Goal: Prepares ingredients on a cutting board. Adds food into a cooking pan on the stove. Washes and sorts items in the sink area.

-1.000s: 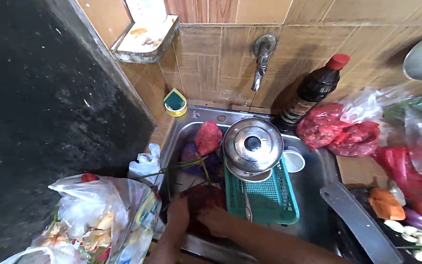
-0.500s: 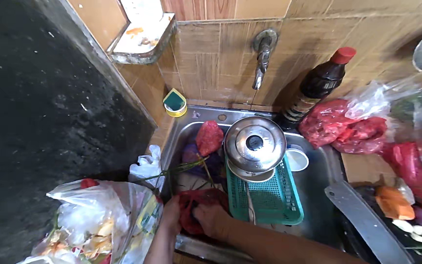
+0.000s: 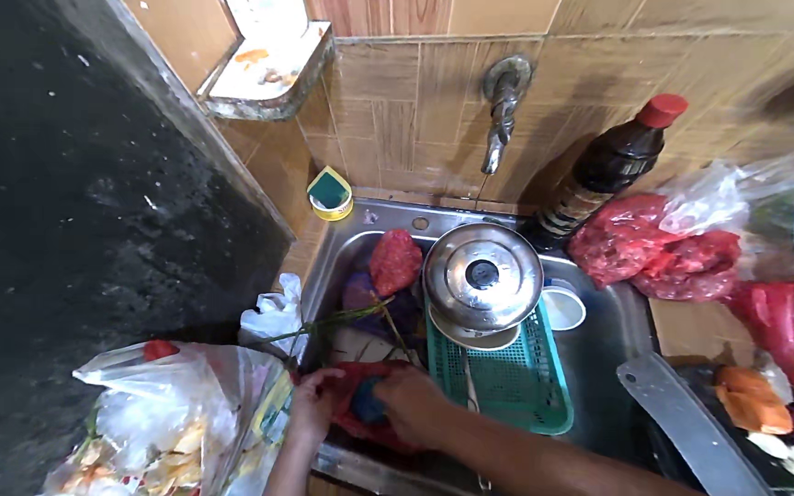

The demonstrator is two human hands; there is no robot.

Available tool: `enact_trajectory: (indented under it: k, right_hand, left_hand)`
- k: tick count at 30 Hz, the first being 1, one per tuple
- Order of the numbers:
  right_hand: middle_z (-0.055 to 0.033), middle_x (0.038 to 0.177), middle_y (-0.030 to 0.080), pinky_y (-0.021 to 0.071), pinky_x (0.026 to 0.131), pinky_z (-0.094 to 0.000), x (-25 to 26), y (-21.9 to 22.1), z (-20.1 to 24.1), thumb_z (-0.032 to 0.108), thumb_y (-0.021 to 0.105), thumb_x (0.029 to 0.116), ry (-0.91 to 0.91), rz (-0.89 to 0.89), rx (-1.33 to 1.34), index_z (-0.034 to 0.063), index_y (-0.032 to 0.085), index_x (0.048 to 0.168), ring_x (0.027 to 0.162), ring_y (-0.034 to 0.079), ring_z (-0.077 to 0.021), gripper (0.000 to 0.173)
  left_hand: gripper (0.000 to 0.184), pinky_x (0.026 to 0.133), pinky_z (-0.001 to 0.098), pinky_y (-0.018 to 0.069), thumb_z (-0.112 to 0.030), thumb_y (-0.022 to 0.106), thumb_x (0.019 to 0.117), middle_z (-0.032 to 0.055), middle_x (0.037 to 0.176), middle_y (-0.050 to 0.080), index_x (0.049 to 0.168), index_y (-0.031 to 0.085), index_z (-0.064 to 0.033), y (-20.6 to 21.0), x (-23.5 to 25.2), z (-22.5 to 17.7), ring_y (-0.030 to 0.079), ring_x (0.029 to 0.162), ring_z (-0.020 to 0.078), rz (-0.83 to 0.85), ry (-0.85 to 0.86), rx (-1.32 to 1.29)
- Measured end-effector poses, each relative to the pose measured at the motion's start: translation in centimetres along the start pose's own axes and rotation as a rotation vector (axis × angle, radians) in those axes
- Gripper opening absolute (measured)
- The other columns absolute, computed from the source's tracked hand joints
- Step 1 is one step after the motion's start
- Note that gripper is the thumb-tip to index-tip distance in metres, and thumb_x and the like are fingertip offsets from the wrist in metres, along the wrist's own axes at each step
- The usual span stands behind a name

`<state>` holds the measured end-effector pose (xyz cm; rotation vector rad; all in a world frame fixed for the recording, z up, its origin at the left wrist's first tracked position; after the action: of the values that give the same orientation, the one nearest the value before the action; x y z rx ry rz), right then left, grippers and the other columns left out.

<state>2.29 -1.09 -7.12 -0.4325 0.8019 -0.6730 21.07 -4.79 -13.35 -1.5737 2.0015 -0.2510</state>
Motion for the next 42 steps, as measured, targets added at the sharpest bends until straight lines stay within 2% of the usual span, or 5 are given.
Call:
enact_trajectory:
  k: [4,12,23,32,42]
  right_hand:
    - [-0.0173,0.109,0.068,0.0517,0.097,-0.0403,-5.5,-6.8,-1.9,0.016,0.076,0.0890,-0.187,-0.436,0.504,-0.0030,0.072,0.098,0.109,0.063,-0.0247,0.021]
    - [-0.0131,0.104,0.072,0.0632,0.077,-0.0399,-5.4,-5.8,-7.9,0.021,0.058,0.1043,0.191,-0.421,1.502,0.0119,0.054,0.139,0.088,0.073,-0.0237,0.036]
    - [-0.0159,0.112,0.071,0.0644,0.078,-0.0416,-15.7,-2.0,-12.6,0.012,0.061,0.0992,0.385,-0.675,1.418,0.0130,0.049,0.145,0.093,0.074,-0.0266,0.047]
    - [-0.0168,0.126,0.065,0.0613,0.084,-0.0382,-19.1,0.0,-12.2,0.005,0.072,0.0954,0.629,-0.930,1.186,0.0086,0.052,0.144,0.102,0.071,-0.0230,0.053]
    - [-0.0227,0.150,0.051,0.0476,0.109,-0.0496,-17.9,0.8,-13.1,0.027,0.071,0.0991,0.745,-0.832,0.947,0.0080,0.038,0.157,0.132,0.057,-0.0339,0.069]
  left_hand:
    - [0.030,0.107,0.0520,0.0475,-0.007,0.059,0.0980,0.0198,0.130,0.065,0.124,0.073,-0.0101,0.4,-0.2,-0.6,0.061,0.124,0.0346,0.092,-0.147,0.389]
    - [0.021,0.100,0.0512,0.0546,-0.006,0.059,0.0981,0.0250,0.125,0.066,0.111,0.074,-0.0004,4.1,-4.7,-9.1,0.065,0.117,0.0401,-0.076,0.315,0.515]
    - [0.039,0.101,0.0650,0.0457,-0.024,0.063,0.0959,0.0244,0.138,0.059,0.124,0.066,0.0032,9.1,-1.4,-4.3,0.055,0.130,0.0420,0.823,-0.335,1.094]
    - [0.097,0.114,0.0578,0.0404,-0.013,0.080,0.0820,0.0303,0.161,0.029,0.160,0.024,-0.0010,15.4,-0.1,-1.3,0.036,0.145,0.0492,0.535,-0.165,0.824]
    - [0.028,0.105,0.0521,0.0470,-0.011,0.065,0.0939,0.0201,0.124,0.067,0.120,0.067,-0.0006,9.3,-0.3,-6.3,0.062,0.121,0.0351,0.447,-0.050,0.690]
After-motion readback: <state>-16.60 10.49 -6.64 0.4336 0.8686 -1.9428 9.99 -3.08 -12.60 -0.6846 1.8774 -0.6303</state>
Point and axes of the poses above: each hand's wrist, its own x-axis towards the middle knuckle, its own y-axis out of the palm, z = x × y, the point moved 4 cm from there along x, towards the middle knuckle
